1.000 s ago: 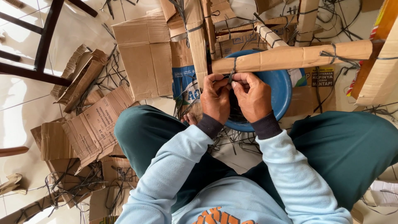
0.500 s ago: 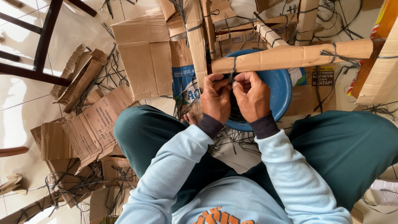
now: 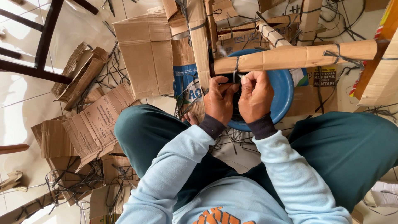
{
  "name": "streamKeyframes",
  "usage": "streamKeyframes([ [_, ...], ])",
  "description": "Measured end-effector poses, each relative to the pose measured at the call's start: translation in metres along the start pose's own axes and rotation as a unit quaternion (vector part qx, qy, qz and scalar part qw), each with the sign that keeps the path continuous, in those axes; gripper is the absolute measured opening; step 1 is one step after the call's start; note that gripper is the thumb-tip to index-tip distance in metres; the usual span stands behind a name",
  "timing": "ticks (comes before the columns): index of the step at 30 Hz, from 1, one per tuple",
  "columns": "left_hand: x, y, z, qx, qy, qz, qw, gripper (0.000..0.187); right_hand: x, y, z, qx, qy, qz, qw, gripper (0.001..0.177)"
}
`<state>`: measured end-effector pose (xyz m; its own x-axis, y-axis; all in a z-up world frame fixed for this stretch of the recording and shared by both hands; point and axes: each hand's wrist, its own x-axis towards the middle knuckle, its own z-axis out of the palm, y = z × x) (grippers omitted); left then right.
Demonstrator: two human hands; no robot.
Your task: Wrapping cardboard around a wooden chair frame and securing it with plastic ties for protection.
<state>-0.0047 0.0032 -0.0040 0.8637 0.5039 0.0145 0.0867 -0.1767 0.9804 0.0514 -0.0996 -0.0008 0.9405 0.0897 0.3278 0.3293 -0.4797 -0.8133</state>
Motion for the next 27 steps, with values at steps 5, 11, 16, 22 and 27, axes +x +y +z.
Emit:
streamKeyframes([
  [5, 0.006, -0.018, 0.001, 0.036, -0.003, 0.004, 0.999, 0.008, 0.024, -0.010, -0.004, -0.051, 0.016, -0.076, 0.996, 0.011],
  [11, 0.009, -0.035, 0.005, -0.011, -0.036, -0.052, 0.998, 0.017, 0.054, -0.019, -0.010, -0.056, -0.045, -0.153, 0.986, 0.012],
  [16, 0.007, -0.037, 0.005, -0.060, -0.044, -0.065, 0.995, 0.020, 0.062, -0.033, -0.033, 0.011, -0.087, -0.095, 0.992, 0.007],
  [22, 0.003, -0.040, 0.006, -0.092, -0.040, -0.074, 0.992, 0.019, 0.056, -0.039, -0.041, -0.016, -0.159, -0.028, 0.987, 0.027],
  [27, 0.006, -0.032, 0.002, -0.026, -0.050, -0.062, 0.996, 0.022, 0.063, -0.028, -0.023, -0.069, -0.183, -0.011, 0.981, 0.017],
])
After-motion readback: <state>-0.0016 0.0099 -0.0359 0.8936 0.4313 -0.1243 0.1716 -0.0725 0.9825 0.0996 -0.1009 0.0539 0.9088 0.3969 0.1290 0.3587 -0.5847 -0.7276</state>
